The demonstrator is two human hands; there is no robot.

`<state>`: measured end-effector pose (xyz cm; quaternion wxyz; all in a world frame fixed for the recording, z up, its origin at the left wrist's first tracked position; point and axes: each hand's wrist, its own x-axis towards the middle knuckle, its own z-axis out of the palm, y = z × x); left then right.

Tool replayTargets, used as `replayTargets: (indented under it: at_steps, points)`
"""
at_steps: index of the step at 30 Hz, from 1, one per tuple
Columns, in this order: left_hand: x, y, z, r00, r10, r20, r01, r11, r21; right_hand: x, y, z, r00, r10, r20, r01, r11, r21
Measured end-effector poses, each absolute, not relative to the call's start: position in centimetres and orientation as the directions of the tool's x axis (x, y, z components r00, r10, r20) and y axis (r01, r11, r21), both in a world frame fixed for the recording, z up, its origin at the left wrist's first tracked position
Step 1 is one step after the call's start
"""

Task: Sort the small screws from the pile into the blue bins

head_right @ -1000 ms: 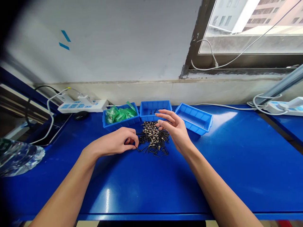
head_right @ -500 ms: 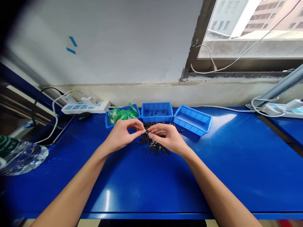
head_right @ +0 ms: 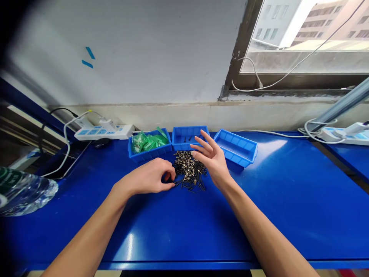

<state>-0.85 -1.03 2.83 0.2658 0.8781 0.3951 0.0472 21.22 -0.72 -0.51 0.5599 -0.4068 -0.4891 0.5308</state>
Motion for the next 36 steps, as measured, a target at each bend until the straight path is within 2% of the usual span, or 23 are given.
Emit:
replayTargets:
  at_steps: [8, 13, 18, 27, 36]
  points:
    - [-0.9, -0.9, 2.9, 0.703, 0.703, -0.112, 0.635, -0.549, 0.543, 21.5, -0.9, -0.3, -0.063, 0.992, 0.111, -0.150, 0.100, -0.984]
    - [-1.7, -0.7, 3.1, 0.709, 0.705, 0.032, 0.516, -0.549, 0.658, 21.3, -0.9, 0.3, -0.104, 0.983, 0.153, -0.039, 0.150, -0.988]
    - [-2.1, -0.6, 3.4, 0.601, 0.769, 0.218, 0.424, -0.538, 0.728, 21.0, -1.3, 0.8, -0.308, 0.943, 0.129, 0.061, 0.155, -0.986]
    - [-1.7, -0.4, 3.1, 0.568, 0.773, 0.281, 0.364, -0.542, 0.757, 20.8, -1.4, 1.1, -0.402, 0.916, 0.013, -0.065, -0.014, -0.998]
    - [-1.5, -0.2, 2.7, 0.549, 0.772, 0.320, 0.387, -0.574, 0.722, 21.2, -1.5, 1.3, -0.435, 0.899, -0.060, -0.110, -0.119, -0.987]
